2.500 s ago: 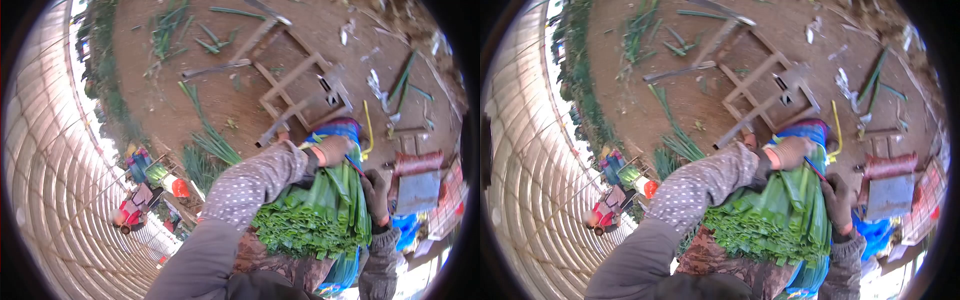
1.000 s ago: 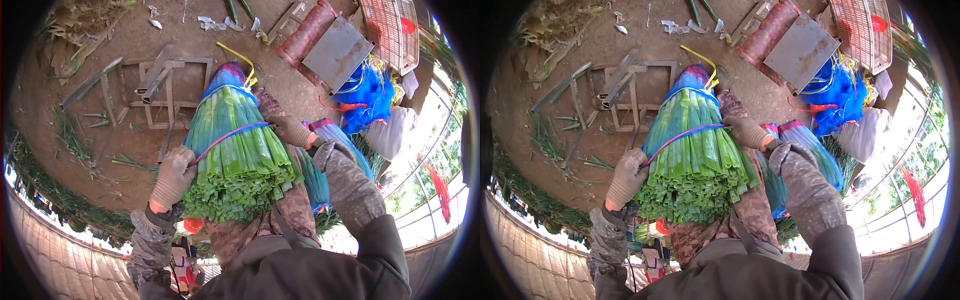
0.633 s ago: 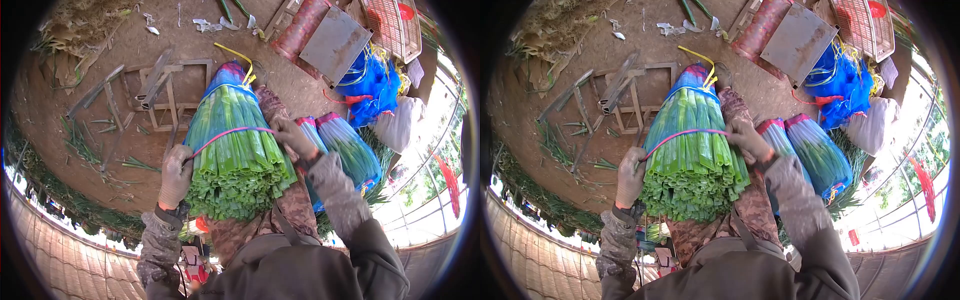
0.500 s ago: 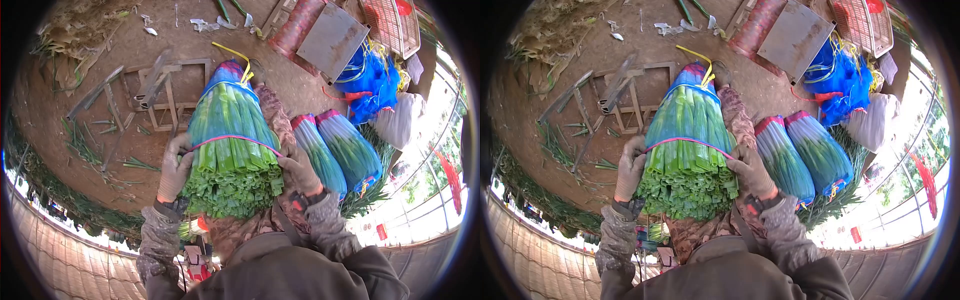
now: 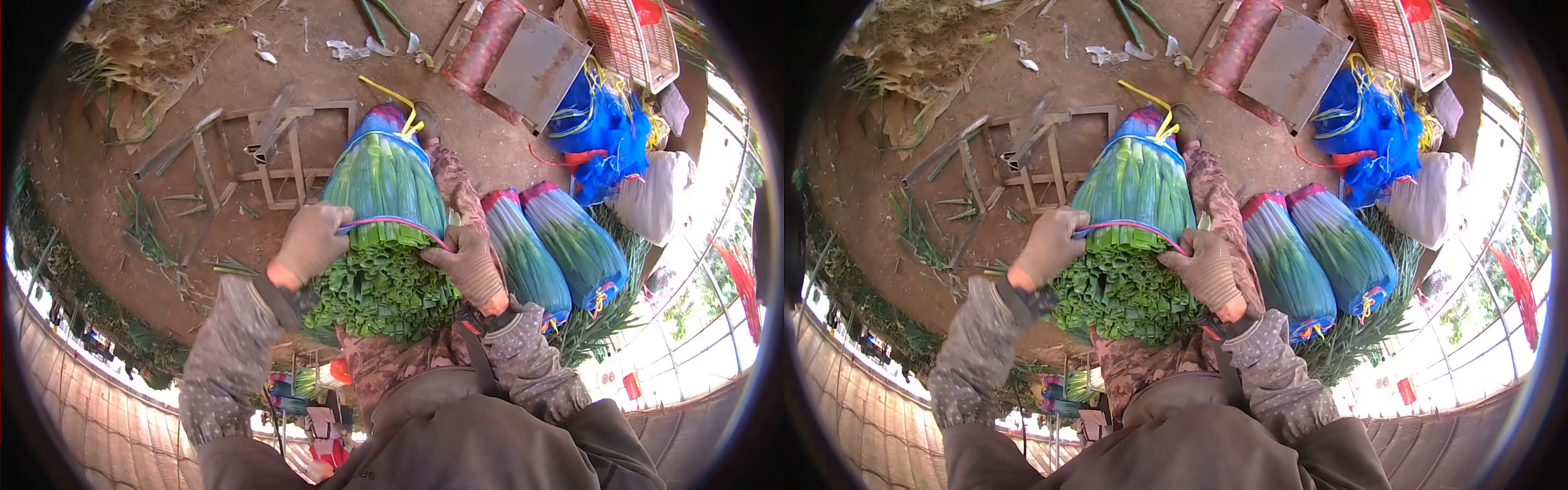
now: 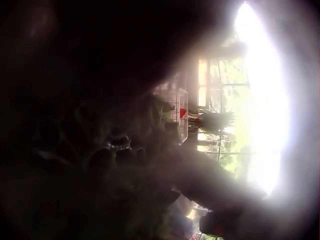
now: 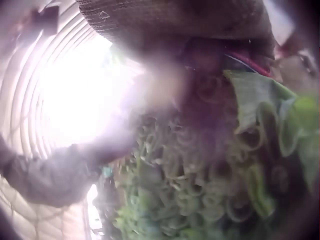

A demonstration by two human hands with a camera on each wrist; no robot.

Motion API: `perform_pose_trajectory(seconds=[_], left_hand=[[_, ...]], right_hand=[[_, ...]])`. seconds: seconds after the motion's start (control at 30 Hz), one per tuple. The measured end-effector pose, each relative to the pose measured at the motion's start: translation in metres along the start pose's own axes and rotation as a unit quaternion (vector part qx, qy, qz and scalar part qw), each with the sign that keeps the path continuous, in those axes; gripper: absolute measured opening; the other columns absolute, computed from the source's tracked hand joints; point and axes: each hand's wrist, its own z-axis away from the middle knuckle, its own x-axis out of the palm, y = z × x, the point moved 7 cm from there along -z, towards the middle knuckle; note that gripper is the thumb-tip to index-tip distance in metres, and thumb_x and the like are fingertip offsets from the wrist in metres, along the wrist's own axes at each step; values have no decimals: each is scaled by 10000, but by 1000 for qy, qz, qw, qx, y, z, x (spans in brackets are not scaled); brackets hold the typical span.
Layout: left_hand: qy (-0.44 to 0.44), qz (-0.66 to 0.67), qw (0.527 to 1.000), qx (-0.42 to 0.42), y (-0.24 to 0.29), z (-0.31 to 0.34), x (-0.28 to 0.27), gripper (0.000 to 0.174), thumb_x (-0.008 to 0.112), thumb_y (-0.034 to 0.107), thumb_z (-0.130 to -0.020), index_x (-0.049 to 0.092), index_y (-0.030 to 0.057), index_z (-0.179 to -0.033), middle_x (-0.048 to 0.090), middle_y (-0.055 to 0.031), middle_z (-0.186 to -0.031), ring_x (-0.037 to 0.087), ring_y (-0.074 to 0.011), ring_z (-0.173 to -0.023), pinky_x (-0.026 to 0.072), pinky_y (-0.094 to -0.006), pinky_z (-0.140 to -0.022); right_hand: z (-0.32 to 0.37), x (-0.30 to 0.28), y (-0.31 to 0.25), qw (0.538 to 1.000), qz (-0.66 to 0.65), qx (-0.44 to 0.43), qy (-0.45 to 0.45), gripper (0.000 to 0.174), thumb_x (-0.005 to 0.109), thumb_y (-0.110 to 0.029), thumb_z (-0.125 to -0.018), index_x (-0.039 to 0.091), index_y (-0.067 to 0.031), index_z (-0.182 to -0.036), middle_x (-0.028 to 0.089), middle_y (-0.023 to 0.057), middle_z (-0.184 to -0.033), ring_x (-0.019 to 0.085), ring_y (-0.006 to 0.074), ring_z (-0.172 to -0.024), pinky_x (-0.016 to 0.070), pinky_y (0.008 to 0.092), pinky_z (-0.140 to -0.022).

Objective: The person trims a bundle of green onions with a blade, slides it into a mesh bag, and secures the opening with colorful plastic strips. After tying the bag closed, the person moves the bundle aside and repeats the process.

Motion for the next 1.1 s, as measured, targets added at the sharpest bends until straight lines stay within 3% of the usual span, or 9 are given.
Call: perform_pose_trajectory(seconds=[0.13,0.3,0.43,0.53,0.7,0.87,0.93,1.0,1.1], left_hand=[[203,109,973,-12,13,37,-4,151,669,-11,-662,561,6,-766,517,-129,-757,558,-318,-760,480,-368,-722],[91,346,933,-25,14,32,1,462,849,122,-704,561,19,-1051,603,-131,-973,624,-317,-898,504,-402,-817],[80,34,996,-18,50,5,-5,465,857,109,-673,589,5,-1039,655,-187,-1035,661,-363,-983,524,-435,-818],[16,25,999,-24,53,-3,7,437,869,107,-654,596,2,-978,676,-185,-918,665,-393,-928,525,-451,-818],[232,-96,965,70,83,44,14,56,597,72,-757,560,103,-787,569,-104,-743,551,-312,-721,420,-428,-673],[290,-207,930,92,75,73,53,181,655,101,-709,579,136,-869,566,-36,-889,554,-244,-823,436,-415,-760],[332,-216,912,108,73,77,53,248,674,101,-695,604,136,-930,572,-32,-920,566,-238,-875,444,-411,-794],[336,-204,913,107,65,82,57,334,699,88,-685,629,150,-1005,573,-21,-985,562,-239,-955,432,-412,-838],[358,-197,904,123,57,80,61,391,705,68,-683,631,180,-1050,568,-10,-1011,549,-241,-973,413,-416,-844]], right_hand=[[13,-5,-20,968,43,-207,134,332,833,-148,-700,524,-29,-689,540,151,-697,544,349,-691,422,452,-636],[20,-4,-24,965,89,-198,145,304,824,-173,-722,553,-37,-749,561,142,-700,573,354,-704,440,449,-634],[13,-5,-20,984,27,-135,109,302,809,-208,-760,566,-31,-780,579,156,-707,586,360,-681,458,446,-624],[5,-3,-25,981,68,-167,69,248,774,-168,-763,572,-30,-801,583,157,-701,591,365,-672,464,444,-618],[36,12,-39,928,189,-304,102,182,739,-151,-762,599,-55,-828,614,116,-795,604,349,-796,471,447,-712],[41,-14,-29,928,88,-361,40,185,764,-116,-798,659,-56,-939,651,118,-935,627,325,-918,500,411,-829],[15,-56,5,967,-104,-207,106,203,708,-53,-857,668,-10,-1052,672,141,-1003,665,237,-886,529,363,-807],[-8,-94,21,969,-37,-165,181,257,666,-60,-884,658,-11,-1136,685,175,-1064,685,257,-948,533,388,-829],[-28,-41,35,937,158,-308,51,328,596,6,-849,662,-33,-1168,687,226,-1098,667,376,-1053,520,419,-891]])
